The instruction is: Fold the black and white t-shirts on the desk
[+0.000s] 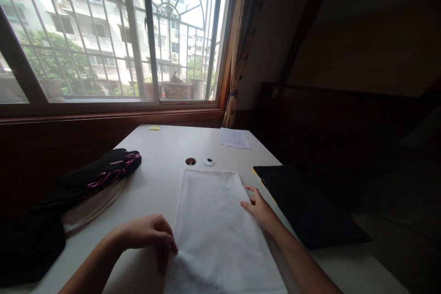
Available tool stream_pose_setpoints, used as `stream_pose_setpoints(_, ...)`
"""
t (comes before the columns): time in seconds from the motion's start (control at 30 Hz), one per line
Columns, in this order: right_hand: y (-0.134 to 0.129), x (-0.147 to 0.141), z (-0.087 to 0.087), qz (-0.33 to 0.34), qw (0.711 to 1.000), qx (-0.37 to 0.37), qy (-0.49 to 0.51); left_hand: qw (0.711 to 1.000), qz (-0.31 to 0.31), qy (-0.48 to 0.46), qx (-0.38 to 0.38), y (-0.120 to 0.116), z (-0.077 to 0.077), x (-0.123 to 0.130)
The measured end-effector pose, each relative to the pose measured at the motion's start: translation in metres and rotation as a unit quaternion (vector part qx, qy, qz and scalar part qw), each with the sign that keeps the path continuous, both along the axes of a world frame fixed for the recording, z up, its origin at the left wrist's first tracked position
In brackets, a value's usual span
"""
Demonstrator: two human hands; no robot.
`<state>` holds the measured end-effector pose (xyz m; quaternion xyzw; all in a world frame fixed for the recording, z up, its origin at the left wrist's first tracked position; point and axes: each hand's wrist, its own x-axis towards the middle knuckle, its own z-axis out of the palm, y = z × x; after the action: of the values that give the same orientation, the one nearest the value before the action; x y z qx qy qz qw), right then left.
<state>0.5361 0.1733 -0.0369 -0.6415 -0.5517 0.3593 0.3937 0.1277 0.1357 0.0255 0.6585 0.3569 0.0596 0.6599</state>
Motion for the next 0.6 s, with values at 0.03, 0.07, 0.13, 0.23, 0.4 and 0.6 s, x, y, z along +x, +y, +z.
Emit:
stream_pose_setpoints(0.03, 0.003, -0.001, 0.000, -0.003, 1.000, 0.001, -0.006, 1.000, -0.008, -0.001, -0.012, -0.001, -0.001, 0.001)
stream_pose_setpoints(0.07, 0.007, -0.002, 0.001, -0.006, 1.000, 0.002, -0.015, 1.000, -0.015, -0.003, -0.026, -0.002, -0.003, 0.002)
stream_pose_setpoints(0.13, 0.013, -0.004, 0.003, -0.015, 0.999, 0.005, -0.035, 0.998, -0.022, -0.009, -0.059, -0.004, -0.005, 0.004)
stream_pose_setpoints(0.23, 0.021, -0.008, 0.010, -0.022, 0.998, 0.010, -0.064, 0.994, -0.014, -0.028, -0.106, -0.004, -0.006, 0.005)
stream_pose_setpoints(0.4, 0.017, -0.009, 0.026, -0.017, 0.997, -0.006, -0.079, 0.985, 0.125, -0.073, -0.099, 0.003, -0.007, -0.002)
stream_pose_setpoints(0.6, -0.014, -0.006, 0.042, 0.036, 0.996, -0.065, -0.054, 0.959, 0.222, -0.140, -0.110, 0.010, -0.002, -0.004)
